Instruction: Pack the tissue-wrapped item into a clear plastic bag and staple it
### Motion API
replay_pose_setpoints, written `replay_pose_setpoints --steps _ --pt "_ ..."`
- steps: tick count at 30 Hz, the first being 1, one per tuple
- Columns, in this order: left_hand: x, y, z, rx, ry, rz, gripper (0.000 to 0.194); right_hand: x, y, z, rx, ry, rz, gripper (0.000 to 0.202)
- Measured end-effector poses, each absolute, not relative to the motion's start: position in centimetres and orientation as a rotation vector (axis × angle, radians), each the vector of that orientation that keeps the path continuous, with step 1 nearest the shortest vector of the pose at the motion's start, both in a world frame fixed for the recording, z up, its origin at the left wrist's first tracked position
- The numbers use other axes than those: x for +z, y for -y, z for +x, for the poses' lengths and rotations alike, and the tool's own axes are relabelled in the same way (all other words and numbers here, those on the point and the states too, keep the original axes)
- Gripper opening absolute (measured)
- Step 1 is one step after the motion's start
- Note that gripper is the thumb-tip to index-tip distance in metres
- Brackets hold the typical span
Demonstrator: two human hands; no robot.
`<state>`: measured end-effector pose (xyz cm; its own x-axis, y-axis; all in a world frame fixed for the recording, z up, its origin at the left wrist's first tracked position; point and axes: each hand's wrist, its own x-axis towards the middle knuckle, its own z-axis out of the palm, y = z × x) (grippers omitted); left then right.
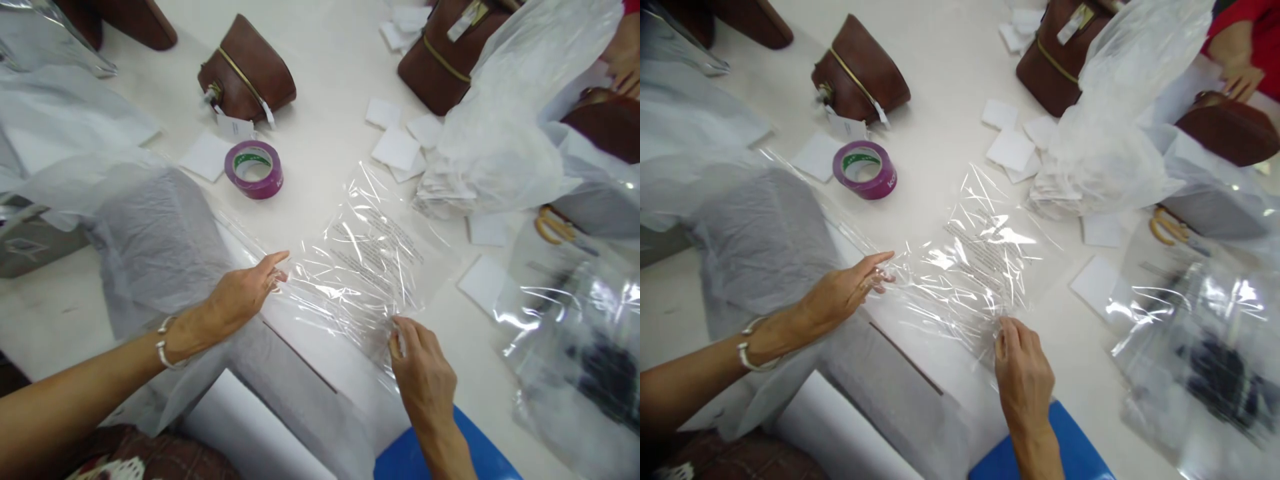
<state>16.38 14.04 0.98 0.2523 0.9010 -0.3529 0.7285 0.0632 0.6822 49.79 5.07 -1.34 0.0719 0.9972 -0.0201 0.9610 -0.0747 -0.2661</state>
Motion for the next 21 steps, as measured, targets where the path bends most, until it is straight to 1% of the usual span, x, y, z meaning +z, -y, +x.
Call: replay_pose_setpoints --steps 2,3,4,5,7,9,11,12,14,16,17,20,21 --pt "1.4 -14.2 16.7 0.391 -1.447 1.450 0.037 -1.7 -4.3 50.3 0.167 2.123 -2.219 0.029" --pt "1.5 -14.3 17.0 0.440 -1.410 1.329 0.034 -1.8 -4.1 50.4 0.166 2.081 -2.293 0.031" --pt "1.7 -14.4 17.4 0.481 -1.370 1.212 0.032 -1.7 -4.2 50.4 0.234 1.981 -2.376 0.035" --pt "1.9 -14.5 17.8 0.519 -1.332 1.101 0.032 -1.6 -4.3 50.3 0.387 1.820 -2.453 0.040" --pt "2.1 -14.8 18.5 0.598 -1.273 0.899 0.032 -1.2 -4.9 49.5 0.841 1.305 -2.469 0.049" --pt "2.3 -15.2 18.8 0.666 -1.261 0.729 0.032 -0.6 -5.5 48.3 1.222 0.692 -2.224 0.052" --pt "2.5 -15.6 18.6 0.703 -1.259 0.611 0.033 0.1 -5.8 47.2 1.387 0.276 -1.904 0.050" --pt "2.5 -15.7 18.4 0.712 -1.256 0.562 0.032 0.4 -5.9 46.8 1.427 0.171 -1.790 0.049" --pt "2.6 -15.8 17.9 0.734 -1.262 0.463 0.029 0.7 -5.9 46.5 1.514 0.111 -1.697 0.048" --pt "2.7 -15.8 17.5 0.763 -1.276 0.369 0.020 0.7 -5.7 46.6 1.523 0.181 -1.769 0.050" --pt "2.8 -15.7 17.5 0.782 -1.274 0.330 0.016 0.6 -5.6 46.8 1.476 0.259 -1.874 0.052" --pt "3.3 -15.6 17.9 0.844 -1.232 0.249 0.010 0.3 -5.4 47.0 1.156 0.531 -2.258 0.053" --pt "3.4 -15.6 18.1 0.861 -1.216 0.245 0.009 0.4 -5.4 46.9 1.063 0.564 -2.304 0.051"
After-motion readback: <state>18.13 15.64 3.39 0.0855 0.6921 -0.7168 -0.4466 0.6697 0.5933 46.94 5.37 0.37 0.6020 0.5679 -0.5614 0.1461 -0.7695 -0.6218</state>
